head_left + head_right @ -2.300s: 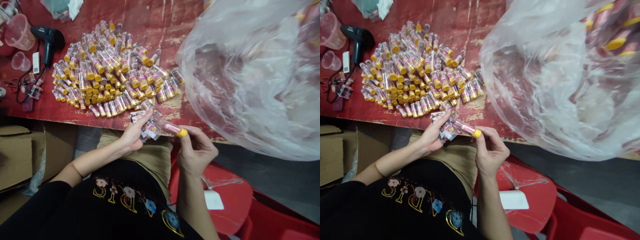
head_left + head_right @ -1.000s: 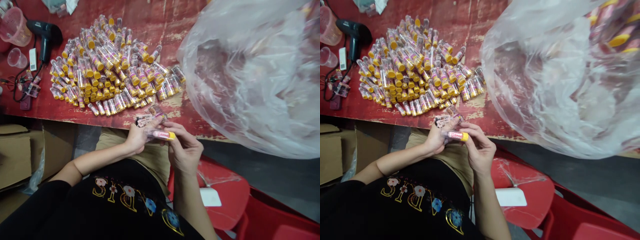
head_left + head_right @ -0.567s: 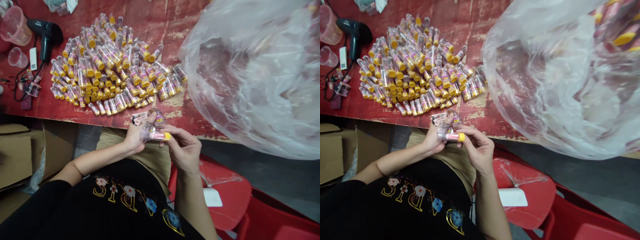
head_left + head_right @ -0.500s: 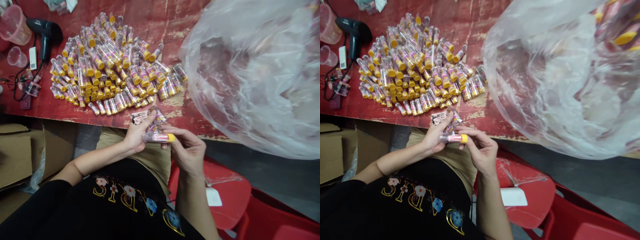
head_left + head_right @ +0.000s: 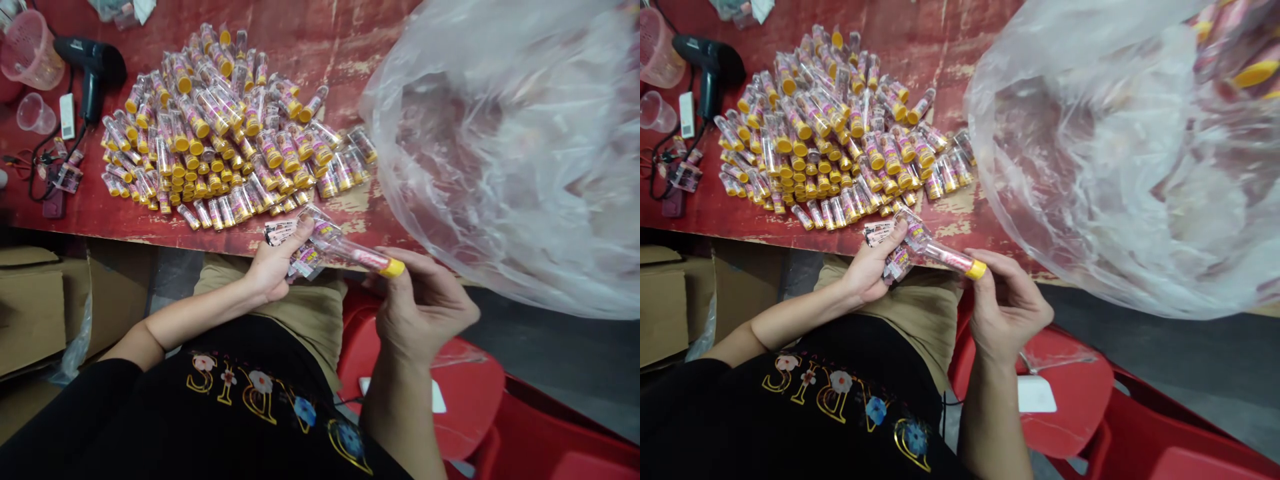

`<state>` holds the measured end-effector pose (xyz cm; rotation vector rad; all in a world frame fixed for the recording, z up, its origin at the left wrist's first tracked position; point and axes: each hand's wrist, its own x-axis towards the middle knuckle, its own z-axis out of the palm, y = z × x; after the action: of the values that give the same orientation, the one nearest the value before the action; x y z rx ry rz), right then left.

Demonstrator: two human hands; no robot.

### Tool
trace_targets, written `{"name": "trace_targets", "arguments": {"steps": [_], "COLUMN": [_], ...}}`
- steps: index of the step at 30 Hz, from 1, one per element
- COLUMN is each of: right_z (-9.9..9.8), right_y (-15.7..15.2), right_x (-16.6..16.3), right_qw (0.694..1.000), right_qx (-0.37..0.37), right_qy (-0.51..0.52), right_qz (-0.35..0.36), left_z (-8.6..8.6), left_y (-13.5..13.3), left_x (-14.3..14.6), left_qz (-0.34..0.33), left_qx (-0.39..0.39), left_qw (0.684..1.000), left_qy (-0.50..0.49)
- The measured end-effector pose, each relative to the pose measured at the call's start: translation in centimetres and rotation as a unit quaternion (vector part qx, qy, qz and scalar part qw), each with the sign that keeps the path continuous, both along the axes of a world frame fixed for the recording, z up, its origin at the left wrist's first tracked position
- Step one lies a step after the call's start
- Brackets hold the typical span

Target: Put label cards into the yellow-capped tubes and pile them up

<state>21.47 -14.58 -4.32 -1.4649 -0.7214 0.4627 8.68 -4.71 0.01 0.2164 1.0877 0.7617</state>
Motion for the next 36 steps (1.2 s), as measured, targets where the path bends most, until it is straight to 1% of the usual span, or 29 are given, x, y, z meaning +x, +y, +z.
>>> {"name": "trace_targets", "arguments": {"steps": [3, 5, 8, 10, 14, 15, 17, 20, 23, 27, 36], "right_z": [0.4, 0.5, 0.2, -0.2, -0.5, -0.4, -0.1, 0.2, 0.2, 0.0, -0.5], "right_y": [0.2, 0.1, -0.2, -0.3, 0.2, 0.4, 0.9, 1.4, 1.7, 2.0, 2.3], "right_x": [-1.7, -2.9, -4.0, -4.0, -3.2, -3.1, -3.1, -3.7, -4.3, -4.6, -4.6], "right_qw": [0.997, 0.996, 1.000, 0.999, 0.987, 0.983, 0.984, 0.990, 0.991, 0.992, 0.994], "right_qx": [0.005, 0.002, 0.004, 0.024, 0.053, 0.054, 0.056, 0.054, 0.056, 0.081, 0.072], "right_qy": [-0.029, -0.040, -0.023, -0.020, -0.125, -0.147, -0.158, -0.133, -0.112, -0.072, -0.030], "right_qz": [-0.064, -0.073, -0.016, 0.020, 0.092, 0.097, 0.067, -0.004, -0.043, -0.058, -0.072], "left_z": [0.1, 0.1, 0.2, 0.1, 0.1, 0.1, 0.2, 0.4, 0.5, 0.5, -0.3], "left_y": [-0.2, -0.3, -0.4, -0.5, -0.8, -0.9, -1.1, -1.5, -1.9, -2.0, -2.0], "left_x": [0.2, 0.2, 0.2, 0.1, -0.1, -0.1, 0.0, 0.1, 0.2, 0.4, 0.8], "left_qz": [-0.002, -0.006, -0.012, -0.017, -0.043, -0.046, -0.045, -0.044, -0.041, -0.036, -0.036], "left_qx": [0.014, 0.015, 0.015, 0.020, 0.034, 0.038, 0.051, 0.068, 0.071, 0.069, 0.064], "left_qw": [1.000, 1.000, 0.999, 0.999, 0.998, 0.998, 0.998, 0.997, 0.997, 0.997, 0.997], "left_qy": [-0.009, -0.017, -0.029, -0.029, -0.023, -0.022, -0.016, -0.012, -0.011, -0.002, 0.012]}}
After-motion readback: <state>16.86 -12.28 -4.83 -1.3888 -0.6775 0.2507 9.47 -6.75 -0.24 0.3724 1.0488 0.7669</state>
